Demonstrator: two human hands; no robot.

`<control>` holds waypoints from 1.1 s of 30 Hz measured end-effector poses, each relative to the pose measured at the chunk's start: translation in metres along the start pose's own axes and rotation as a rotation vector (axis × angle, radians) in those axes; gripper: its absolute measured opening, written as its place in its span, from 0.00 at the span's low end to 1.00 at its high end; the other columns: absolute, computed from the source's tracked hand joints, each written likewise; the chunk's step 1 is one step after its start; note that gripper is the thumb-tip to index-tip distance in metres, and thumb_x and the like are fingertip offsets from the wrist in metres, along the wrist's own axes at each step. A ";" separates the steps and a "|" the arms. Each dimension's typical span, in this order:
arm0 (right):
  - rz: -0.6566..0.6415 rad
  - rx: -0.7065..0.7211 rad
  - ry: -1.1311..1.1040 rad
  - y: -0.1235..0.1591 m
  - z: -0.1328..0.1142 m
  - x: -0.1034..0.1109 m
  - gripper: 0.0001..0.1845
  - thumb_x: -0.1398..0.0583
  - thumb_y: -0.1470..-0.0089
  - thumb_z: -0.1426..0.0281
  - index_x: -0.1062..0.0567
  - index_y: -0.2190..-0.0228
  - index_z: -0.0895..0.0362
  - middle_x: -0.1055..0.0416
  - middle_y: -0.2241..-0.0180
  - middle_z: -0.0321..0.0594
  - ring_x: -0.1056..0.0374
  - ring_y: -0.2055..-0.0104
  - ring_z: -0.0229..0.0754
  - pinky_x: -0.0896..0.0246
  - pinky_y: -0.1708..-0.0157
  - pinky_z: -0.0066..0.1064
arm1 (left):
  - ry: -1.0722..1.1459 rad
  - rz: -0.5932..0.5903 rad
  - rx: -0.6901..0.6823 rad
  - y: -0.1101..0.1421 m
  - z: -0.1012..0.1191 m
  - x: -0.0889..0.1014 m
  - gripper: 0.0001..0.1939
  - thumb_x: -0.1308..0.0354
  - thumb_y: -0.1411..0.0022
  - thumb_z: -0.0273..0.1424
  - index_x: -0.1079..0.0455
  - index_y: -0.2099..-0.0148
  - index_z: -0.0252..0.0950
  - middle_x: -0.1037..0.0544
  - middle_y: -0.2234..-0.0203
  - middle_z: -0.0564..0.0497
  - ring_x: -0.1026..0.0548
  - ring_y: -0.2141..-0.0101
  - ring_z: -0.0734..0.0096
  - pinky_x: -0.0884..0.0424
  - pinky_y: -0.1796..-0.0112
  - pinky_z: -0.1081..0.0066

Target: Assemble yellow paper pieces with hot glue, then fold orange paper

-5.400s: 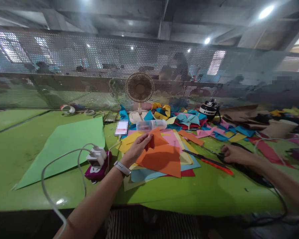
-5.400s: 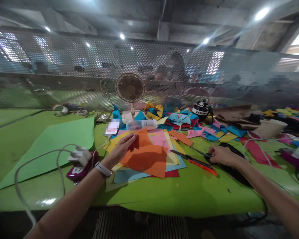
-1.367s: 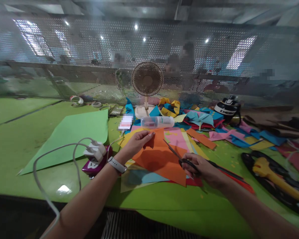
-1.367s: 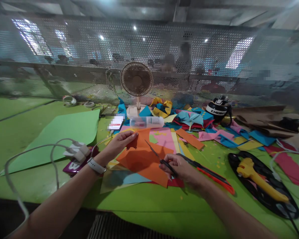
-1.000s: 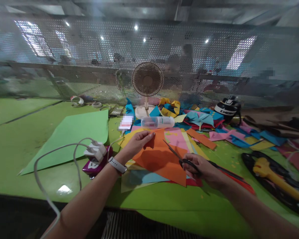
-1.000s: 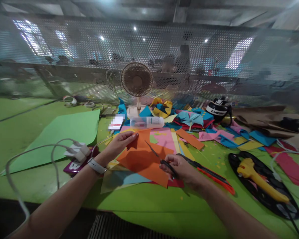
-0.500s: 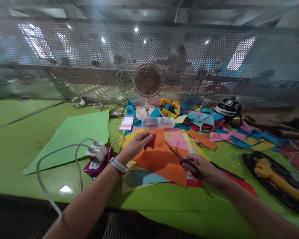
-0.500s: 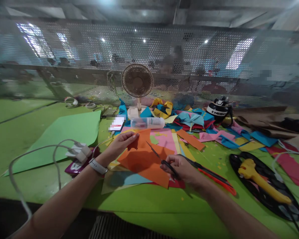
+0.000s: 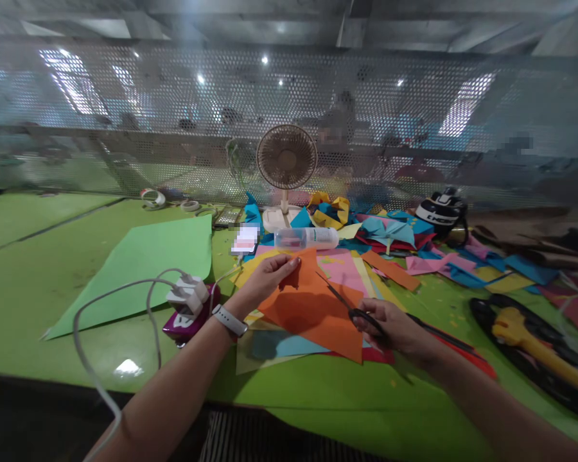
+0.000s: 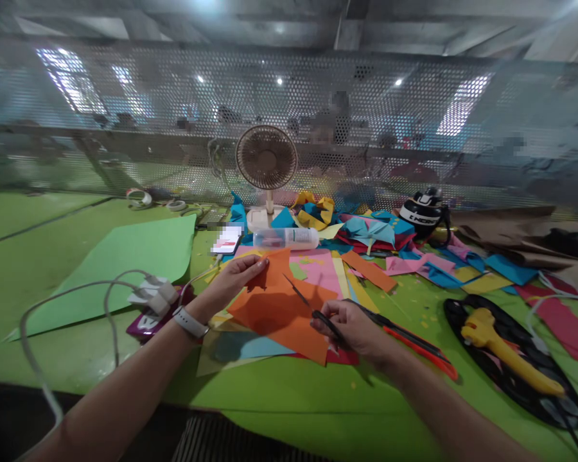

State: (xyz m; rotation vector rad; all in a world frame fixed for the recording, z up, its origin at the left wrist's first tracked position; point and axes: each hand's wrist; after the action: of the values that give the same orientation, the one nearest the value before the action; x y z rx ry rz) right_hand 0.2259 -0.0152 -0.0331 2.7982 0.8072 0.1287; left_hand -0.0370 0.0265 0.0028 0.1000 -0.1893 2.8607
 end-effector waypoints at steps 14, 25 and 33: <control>0.011 0.006 -0.015 -0.001 0.000 -0.002 0.24 0.35 0.56 0.51 0.38 0.74 0.56 0.40 0.87 0.26 0.48 0.88 0.27 0.65 0.87 0.21 | 0.060 -0.066 0.014 0.001 -0.006 -0.004 0.18 0.42 0.43 0.45 0.34 0.71 0.34 0.35 0.82 0.58 0.41 0.81 0.81 0.46 0.79 0.77; 0.025 -0.007 0.005 0.000 -0.007 -0.008 0.27 0.35 0.59 0.48 0.37 0.75 0.57 0.39 0.88 0.26 0.51 0.89 0.26 0.65 0.87 0.22 | 0.046 -0.131 -0.005 0.001 -0.010 -0.005 0.19 0.44 0.40 0.45 0.35 0.70 0.33 0.34 0.80 0.57 0.40 0.80 0.81 0.46 0.78 0.77; 0.021 -0.029 -0.010 0.002 -0.007 -0.009 0.26 0.35 0.58 0.48 0.38 0.75 0.56 0.39 0.89 0.26 0.51 0.90 0.26 0.67 0.88 0.21 | 0.046 -0.136 0.005 0.001 -0.012 -0.006 0.19 0.44 0.41 0.46 0.36 0.71 0.34 0.36 0.80 0.57 0.41 0.79 0.81 0.46 0.78 0.77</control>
State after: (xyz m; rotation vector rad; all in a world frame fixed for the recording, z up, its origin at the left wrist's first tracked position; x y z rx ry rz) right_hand 0.2183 -0.0207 -0.0257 2.7791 0.7673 0.1288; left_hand -0.0319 0.0259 -0.0098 0.0468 -0.1597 2.7257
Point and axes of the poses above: each hand's wrist, its own y-axis away from the middle knuckle, its own x-axis out of the back of the hand, z = x × y
